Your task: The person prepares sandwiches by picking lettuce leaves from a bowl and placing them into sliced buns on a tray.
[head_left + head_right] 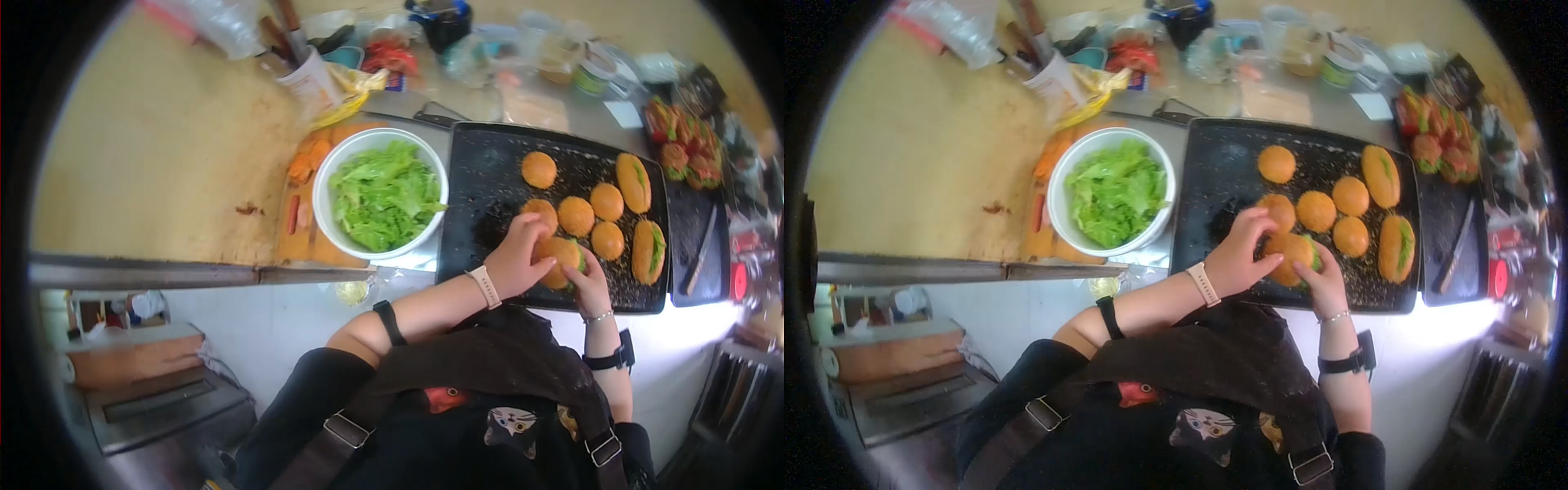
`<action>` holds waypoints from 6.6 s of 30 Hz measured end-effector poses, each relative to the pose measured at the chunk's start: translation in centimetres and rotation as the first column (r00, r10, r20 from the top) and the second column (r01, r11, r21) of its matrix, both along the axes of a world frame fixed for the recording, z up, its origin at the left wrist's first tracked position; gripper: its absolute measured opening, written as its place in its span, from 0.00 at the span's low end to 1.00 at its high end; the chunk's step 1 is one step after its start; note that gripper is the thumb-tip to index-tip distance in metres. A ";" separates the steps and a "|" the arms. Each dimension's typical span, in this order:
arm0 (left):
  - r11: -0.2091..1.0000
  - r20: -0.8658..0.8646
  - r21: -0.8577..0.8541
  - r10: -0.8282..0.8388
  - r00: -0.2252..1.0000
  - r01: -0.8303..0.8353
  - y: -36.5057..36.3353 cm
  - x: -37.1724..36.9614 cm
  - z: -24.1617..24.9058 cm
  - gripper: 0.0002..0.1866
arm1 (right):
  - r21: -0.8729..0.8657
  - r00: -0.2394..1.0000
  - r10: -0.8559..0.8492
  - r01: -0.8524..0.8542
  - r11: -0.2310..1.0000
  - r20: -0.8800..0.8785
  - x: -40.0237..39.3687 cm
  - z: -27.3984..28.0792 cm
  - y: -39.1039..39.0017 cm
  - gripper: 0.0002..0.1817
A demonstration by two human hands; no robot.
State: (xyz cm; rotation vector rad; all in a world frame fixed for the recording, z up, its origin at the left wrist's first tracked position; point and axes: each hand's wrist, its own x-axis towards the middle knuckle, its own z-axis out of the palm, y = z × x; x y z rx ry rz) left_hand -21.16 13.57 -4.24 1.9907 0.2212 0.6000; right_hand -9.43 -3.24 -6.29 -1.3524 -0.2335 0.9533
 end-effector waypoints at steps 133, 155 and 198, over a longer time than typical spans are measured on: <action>0.838 -0.529 0.484 0.049 0.847 0.254 2.4 6.0 -1.4 0.43 | 0.064 0.869 -0.433 0.460 0.886 -0.240 2.0 1.5 -9.4 0.16; 0.983 -0.035 -0.069 -0.172 0.985 0.169 2.0 2.8 0.6 0.60 | 0.119 0.892 -0.127 0.083 0.989 0.435 -0.1 8.1 5.7 0.13; 0.954 0.079 0.276 0.096 0.992 -0.115 1.3 1.8 2.4 0.34 | 0.085 0.998 0.042 -0.039 0.996 -0.041 2.9 3.6 6.7 0.17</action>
